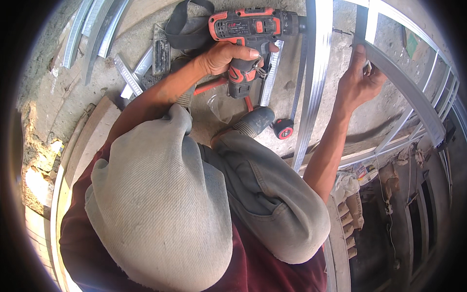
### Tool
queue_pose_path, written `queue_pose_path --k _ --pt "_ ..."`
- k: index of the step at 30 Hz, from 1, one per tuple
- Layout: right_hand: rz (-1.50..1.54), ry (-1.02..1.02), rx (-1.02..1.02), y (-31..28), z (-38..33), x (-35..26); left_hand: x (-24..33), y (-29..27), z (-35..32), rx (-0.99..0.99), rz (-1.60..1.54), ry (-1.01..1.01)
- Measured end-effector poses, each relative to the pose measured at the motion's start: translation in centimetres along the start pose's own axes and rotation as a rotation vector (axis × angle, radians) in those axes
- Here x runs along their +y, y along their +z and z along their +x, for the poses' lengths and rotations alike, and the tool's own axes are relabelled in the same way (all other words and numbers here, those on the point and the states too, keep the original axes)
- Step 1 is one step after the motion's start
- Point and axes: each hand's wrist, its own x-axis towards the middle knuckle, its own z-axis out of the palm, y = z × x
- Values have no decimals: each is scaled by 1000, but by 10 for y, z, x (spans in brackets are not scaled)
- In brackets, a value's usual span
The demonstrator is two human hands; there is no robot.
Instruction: The person assembles a metal frame on the floor using a cordless drill, measuring tape, and pliers. They measure and mark metal bars, cut them to size, and drill screws to join the pieces into a rectangular frame.
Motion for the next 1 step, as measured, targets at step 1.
queue_pose_path --k 1 --pt "-5 25 -19 -2 0 3 1 2 -1 0 -5 11"
